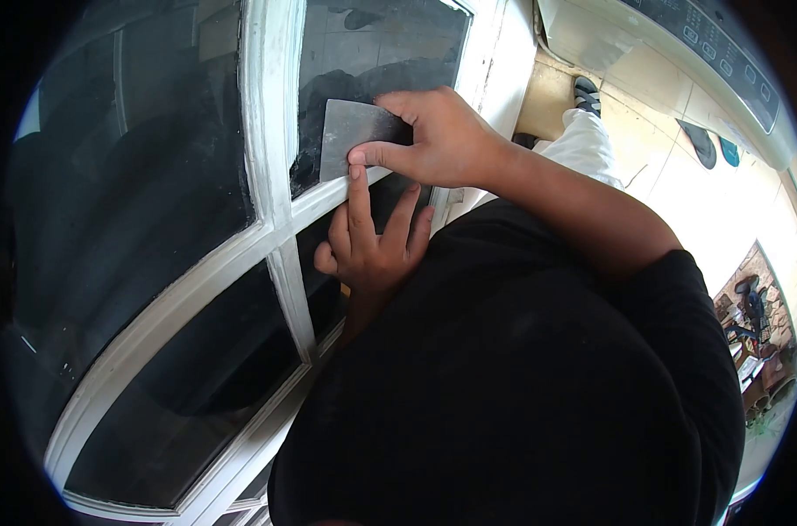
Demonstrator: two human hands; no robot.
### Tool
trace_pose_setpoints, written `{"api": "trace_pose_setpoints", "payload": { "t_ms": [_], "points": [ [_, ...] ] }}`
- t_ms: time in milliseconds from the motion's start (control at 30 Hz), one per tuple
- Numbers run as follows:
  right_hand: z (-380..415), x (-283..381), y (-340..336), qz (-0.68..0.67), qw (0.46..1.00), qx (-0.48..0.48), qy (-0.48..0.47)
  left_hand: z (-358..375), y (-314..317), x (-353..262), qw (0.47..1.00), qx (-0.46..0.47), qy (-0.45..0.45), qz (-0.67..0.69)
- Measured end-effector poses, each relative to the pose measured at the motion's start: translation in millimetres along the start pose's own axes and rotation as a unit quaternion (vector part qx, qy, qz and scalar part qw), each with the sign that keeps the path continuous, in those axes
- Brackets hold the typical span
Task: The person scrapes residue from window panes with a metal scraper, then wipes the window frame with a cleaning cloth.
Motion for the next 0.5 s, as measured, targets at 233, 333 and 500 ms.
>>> {"api": "trace_pose_setpoints", "payload": {
  "t_ms": [233,333,500],
  "points": [
    [1.1,0.2,0.1,0.007,1.000,-0.006,-0.024,-0.4,-0.4,1.1,1.000,0.000,0.003,-0.002],
    [1.6,-2.1,-3.5,0.047,0.999,-0.007,-0.011,-0.3,-0.4,0.8,1.000,0.001,0.009,-0.005],
    [2.2,-2.3,-2.9,0.033,0.999,-0.018,-0.039,-2.3,-0.7,0.0,1.000,0.001,0.007,-0.006]
  ]
}}
Point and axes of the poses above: each hand's wrist, its own z-axis away from the middle knuckle, its own y-axis out of the palm, x = y × z, the point moved 9 cm from there along -z, towards the middle knuckle, and after that the axes turned 14 degrees about -z, right-handed, at the moved point
